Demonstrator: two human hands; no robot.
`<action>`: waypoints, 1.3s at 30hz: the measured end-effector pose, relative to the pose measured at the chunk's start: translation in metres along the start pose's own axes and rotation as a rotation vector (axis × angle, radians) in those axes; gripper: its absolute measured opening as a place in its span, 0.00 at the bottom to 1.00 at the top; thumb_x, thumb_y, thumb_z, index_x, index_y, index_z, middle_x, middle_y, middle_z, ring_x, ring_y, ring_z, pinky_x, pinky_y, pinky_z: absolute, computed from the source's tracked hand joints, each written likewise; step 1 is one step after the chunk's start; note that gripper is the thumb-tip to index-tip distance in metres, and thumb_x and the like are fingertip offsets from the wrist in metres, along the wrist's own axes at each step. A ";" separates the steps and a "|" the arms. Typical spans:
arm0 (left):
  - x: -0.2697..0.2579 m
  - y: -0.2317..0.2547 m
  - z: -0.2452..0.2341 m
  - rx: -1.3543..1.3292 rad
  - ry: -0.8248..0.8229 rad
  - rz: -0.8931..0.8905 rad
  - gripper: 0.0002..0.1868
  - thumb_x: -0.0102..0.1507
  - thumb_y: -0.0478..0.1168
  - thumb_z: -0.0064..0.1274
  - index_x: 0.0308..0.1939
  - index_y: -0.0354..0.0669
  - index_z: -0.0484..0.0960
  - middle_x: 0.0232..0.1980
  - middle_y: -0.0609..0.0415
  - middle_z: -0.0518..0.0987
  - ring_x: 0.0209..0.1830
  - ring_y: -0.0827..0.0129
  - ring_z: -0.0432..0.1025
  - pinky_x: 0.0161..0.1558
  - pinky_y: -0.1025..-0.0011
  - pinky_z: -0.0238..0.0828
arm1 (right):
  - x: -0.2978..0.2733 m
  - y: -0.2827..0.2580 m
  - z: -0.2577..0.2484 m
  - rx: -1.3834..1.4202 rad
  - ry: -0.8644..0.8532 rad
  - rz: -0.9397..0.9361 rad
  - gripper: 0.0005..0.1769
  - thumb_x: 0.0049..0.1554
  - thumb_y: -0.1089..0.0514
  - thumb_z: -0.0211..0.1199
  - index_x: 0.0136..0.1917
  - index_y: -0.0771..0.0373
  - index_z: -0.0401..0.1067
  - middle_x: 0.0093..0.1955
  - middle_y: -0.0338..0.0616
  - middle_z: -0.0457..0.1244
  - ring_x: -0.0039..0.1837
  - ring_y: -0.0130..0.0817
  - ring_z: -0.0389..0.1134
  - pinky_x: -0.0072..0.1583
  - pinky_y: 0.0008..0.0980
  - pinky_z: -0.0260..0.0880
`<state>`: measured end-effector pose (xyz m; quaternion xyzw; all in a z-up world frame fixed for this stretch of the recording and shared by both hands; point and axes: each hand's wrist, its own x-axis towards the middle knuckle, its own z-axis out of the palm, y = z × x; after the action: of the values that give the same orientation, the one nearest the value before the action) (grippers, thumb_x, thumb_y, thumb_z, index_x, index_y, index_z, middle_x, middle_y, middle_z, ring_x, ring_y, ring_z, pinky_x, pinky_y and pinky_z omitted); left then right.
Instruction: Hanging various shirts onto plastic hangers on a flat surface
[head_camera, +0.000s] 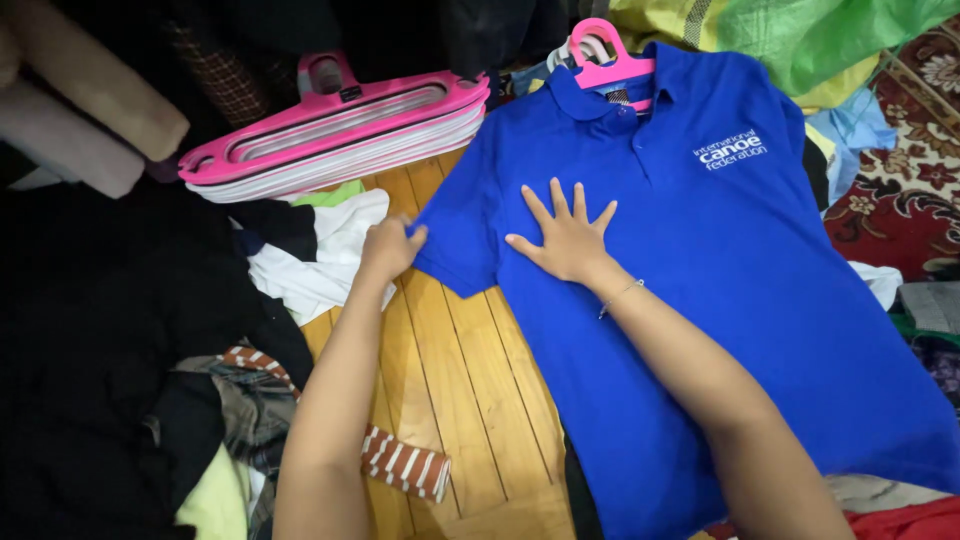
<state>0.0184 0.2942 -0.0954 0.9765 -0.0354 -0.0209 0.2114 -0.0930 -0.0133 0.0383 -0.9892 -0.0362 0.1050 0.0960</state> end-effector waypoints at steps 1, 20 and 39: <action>0.011 -0.010 0.003 0.002 0.000 0.002 0.28 0.64 0.64 0.55 0.50 0.44 0.84 0.45 0.40 0.82 0.52 0.39 0.77 0.50 0.48 0.78 | 0.000 -0.001 0.003 0.002 0.001 0.001 0.44 0.63 0.22 0.37 0.85 0.34 0.37 0.88 0.49 0.35 0.86 0.62 0.30 0.71 0.86 0.22; -0.036 0.269 -0.042 -1.139 -0.067 0.320 0.39 0.66 0.60 0.35 0.76 0.48 0.50 0.69 0.24 0.69 0.59 0.42 0.73 0.57 0.50 0.70 | 0.055 0.136 0.036 2.125 0.189 -0.029 0.22 0.61 0.45 0.55 0.61 0.60 0.73 0.59 0.52 0.70 0.59 0.50 0.74 0.63 0.55 0.75; -0.114 0.241 0.024 0.028 -0.036 0.406 0.49 0.64 0.58 0.43 0.79 0.29 0.46 0.84 0.36 0.42 0.86 0.51 0.32 0.82 0.55 0.25 | 0.055 0.091 0.054 0.071 0.138 -0.114 0.37 0.67 0.22 0.29 0.83 0.30 0.48 0.87 0.29 0.40 0.87 0.35 0.37 0.81 0.55 0.30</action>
<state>-0.1115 0.0747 -0.0149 0.9517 -0.2354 0.0054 0.1971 -0.0465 -0.0876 -0.0421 -0.9864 -0.0821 0.0319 0.1389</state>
